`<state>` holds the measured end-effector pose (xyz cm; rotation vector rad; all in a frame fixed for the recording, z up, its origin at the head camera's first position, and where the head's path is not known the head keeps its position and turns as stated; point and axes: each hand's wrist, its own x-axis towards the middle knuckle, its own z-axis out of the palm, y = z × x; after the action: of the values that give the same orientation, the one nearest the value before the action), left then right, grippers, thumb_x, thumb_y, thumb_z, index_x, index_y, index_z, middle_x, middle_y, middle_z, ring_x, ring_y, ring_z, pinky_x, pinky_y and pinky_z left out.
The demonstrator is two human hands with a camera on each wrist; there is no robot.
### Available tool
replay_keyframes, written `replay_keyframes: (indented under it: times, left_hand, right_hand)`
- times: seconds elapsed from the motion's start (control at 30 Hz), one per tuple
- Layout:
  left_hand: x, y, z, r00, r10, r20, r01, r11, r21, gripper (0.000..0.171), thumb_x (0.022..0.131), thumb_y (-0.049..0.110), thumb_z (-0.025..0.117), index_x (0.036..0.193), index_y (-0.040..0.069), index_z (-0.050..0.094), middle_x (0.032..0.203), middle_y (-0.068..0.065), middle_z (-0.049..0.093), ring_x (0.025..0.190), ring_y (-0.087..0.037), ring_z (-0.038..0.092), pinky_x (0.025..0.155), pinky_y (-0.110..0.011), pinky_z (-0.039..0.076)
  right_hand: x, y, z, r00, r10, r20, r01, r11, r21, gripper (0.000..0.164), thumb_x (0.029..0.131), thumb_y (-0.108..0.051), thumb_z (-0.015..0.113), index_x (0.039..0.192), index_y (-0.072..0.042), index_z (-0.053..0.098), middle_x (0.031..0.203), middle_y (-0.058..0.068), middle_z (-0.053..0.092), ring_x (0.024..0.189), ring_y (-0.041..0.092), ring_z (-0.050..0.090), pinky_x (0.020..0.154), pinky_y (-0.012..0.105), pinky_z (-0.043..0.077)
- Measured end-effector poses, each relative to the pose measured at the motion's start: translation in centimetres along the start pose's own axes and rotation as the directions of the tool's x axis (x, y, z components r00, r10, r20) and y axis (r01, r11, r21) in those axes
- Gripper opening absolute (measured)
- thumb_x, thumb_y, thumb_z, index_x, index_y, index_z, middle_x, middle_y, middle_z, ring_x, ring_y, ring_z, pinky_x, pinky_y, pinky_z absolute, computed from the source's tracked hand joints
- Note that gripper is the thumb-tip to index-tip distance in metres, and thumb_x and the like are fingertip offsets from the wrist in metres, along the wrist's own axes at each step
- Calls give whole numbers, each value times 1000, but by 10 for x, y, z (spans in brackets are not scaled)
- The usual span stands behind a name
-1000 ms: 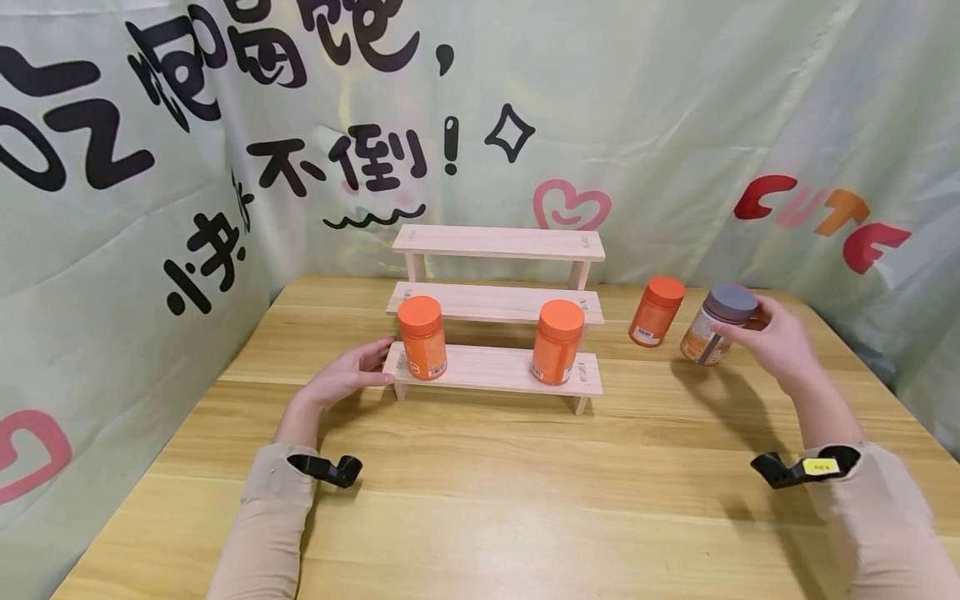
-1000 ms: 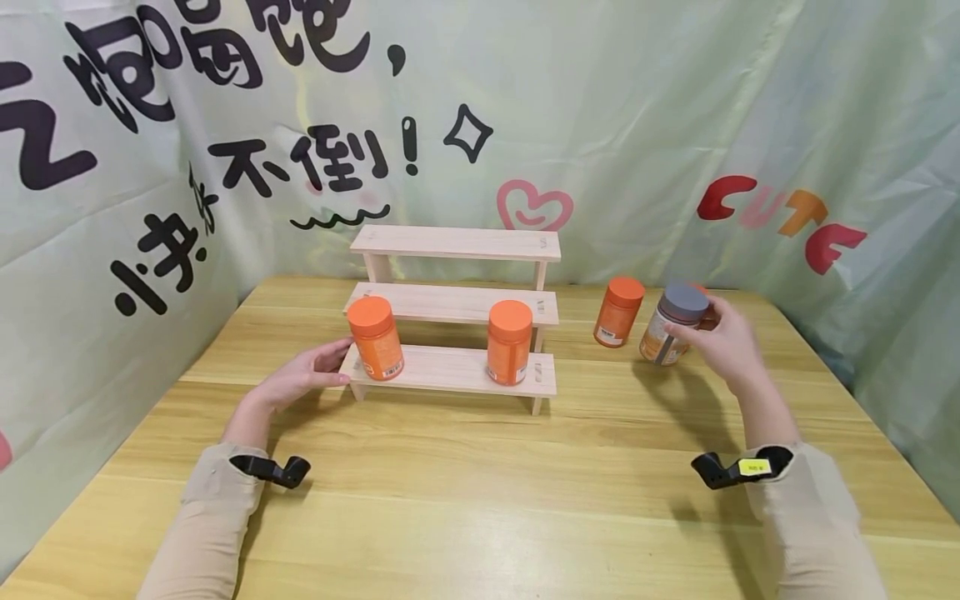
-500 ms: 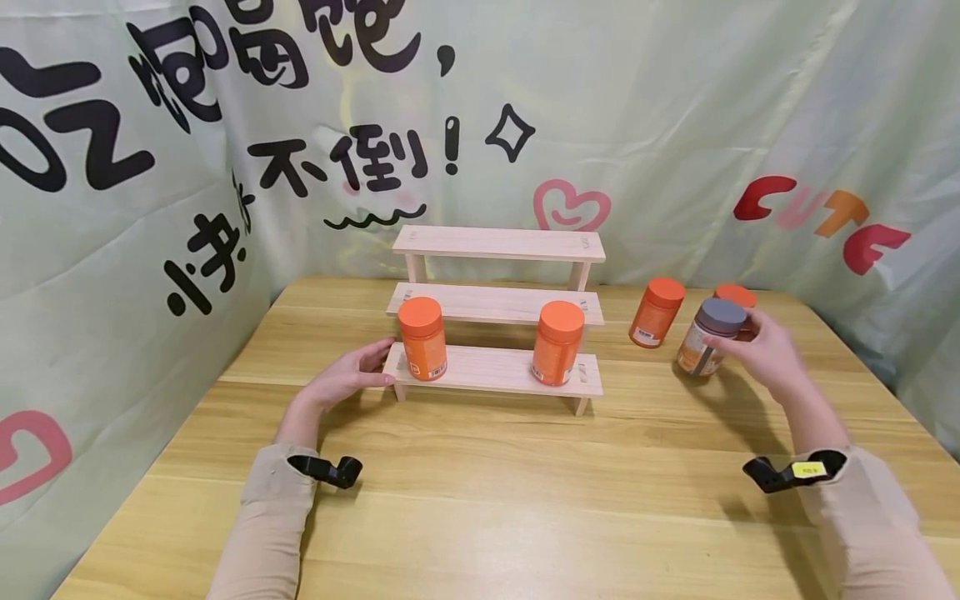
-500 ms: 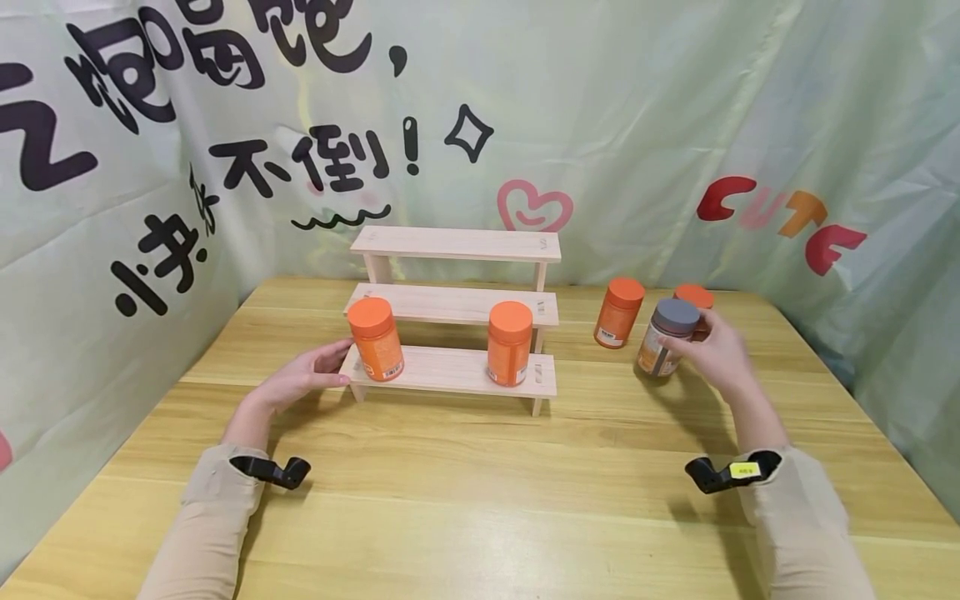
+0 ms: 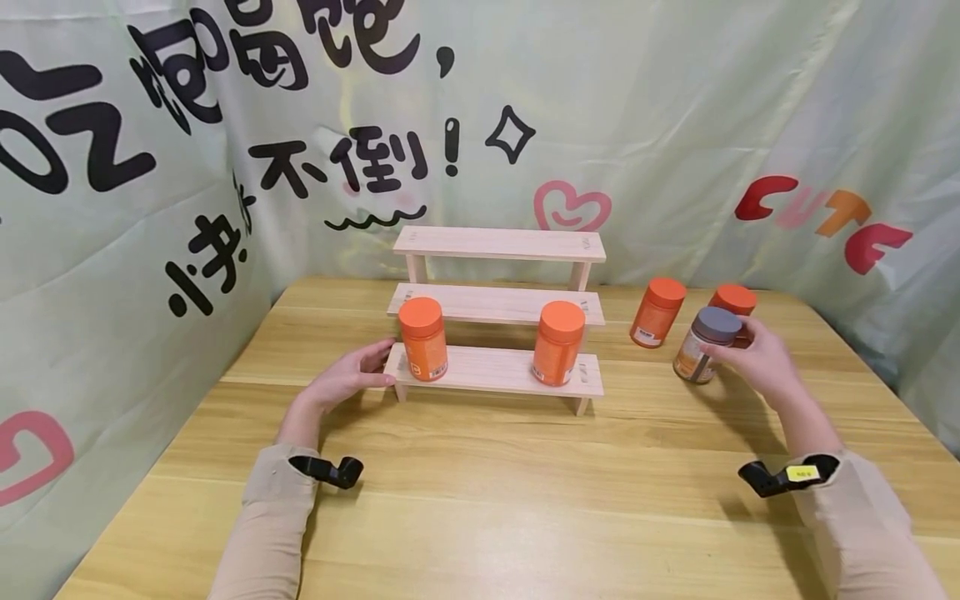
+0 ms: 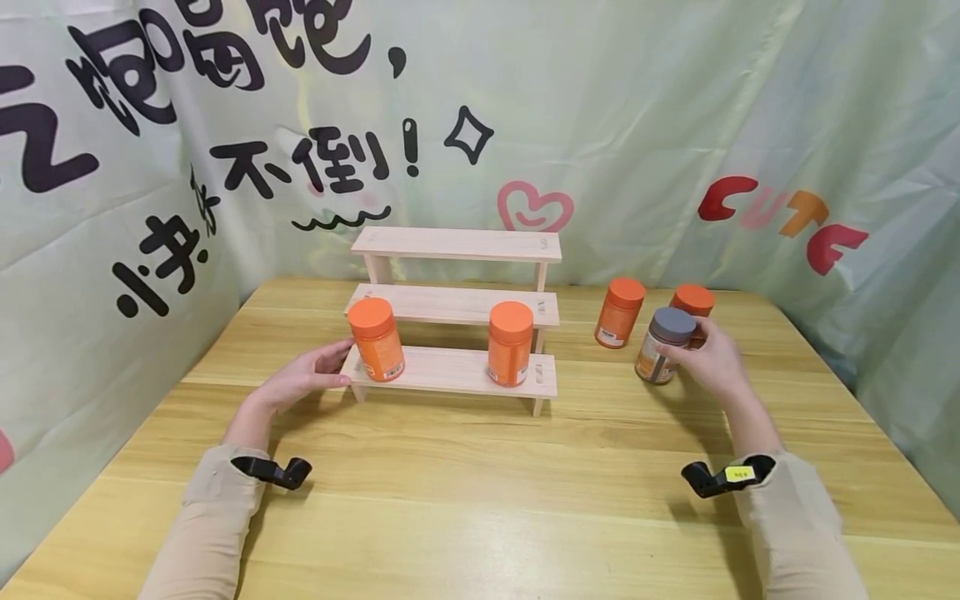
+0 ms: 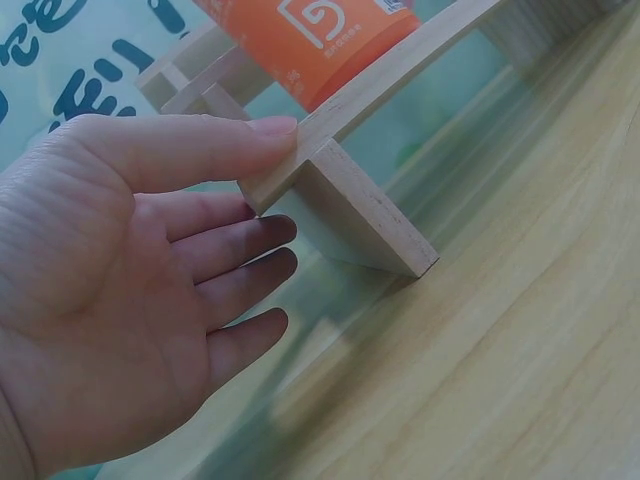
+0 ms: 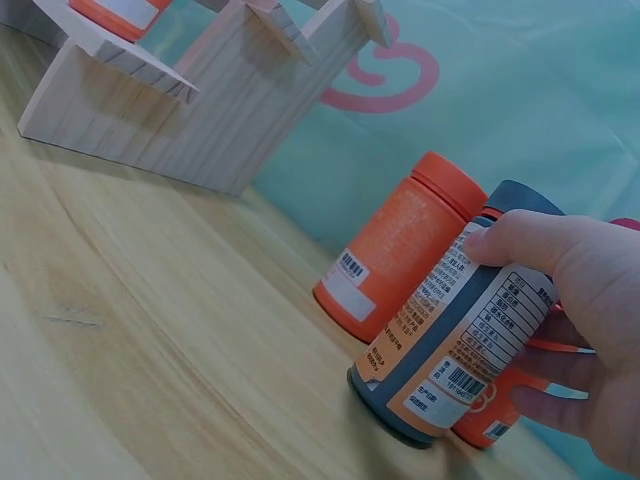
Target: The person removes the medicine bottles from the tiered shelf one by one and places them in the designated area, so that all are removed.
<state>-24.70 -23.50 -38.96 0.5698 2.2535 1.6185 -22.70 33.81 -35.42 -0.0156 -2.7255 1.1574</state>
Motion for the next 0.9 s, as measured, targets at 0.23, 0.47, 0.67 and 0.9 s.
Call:
replay_keyframes:
  times: [0.23, 0.47, 0.67, 0.9]
  left_hand:
    - [2, -3, 0, 1000, 1, -3, -2, 1000, -4, 77, 87, 10, 62, 145, -7, 14, 150, -26, 15, 137, -38, 16, 110, -49, 16]
    - [2, -3, 0, 1000, 15, 3, -15, 1000, -16, 77, 87, 9, 62, 144, -9, 14, 149, -26, 15, 137, -38, 16, 110, -49, 16]
    - [1, -1, 0, 1000, 18, 4, -18, 1000, -22, 77, 86, 9, 62, 144, -9, 14, 149, -27, 16, 136, -38, 17, 109, -49, 17]
    - [0, -1, 0, 1000, 19, 3, -19, 1000, -20, 77, 86, 9, 61, 144, -9, 14, 149, -27, 16, 136, -38, 17, 110, -49, 16]
  right_hand:
    - [-1, 1, 1, 1000, -2, 1, 2, 1000, 16, 71, 87, -31, 65, 136, 9, 31, 125, 30, 44, 89, -3, 40, 70, 14, 37]
    - [-2, -1, 1, 1000, -4, 26, 3, 999, 33, 70, 88, -30, 63, 136, 9, 30, 125, 30, 42, 88, -4, 39, 69, 12, 37]
    - [-4, -1, -1, 999, -15, 45, 13, 999, 39, 69, 89, -30, 63, 136, 9, 31, 125, 29, 43, 86, -8, 39, 69, 13, 37]
    - [-7, -2, -5, 1000, -16, 1, 15, 994, 108, 72, 89, -27, 63, 138, 11, 28, 111, 1, 47, 84, -13, 42, 67, 6, 38]
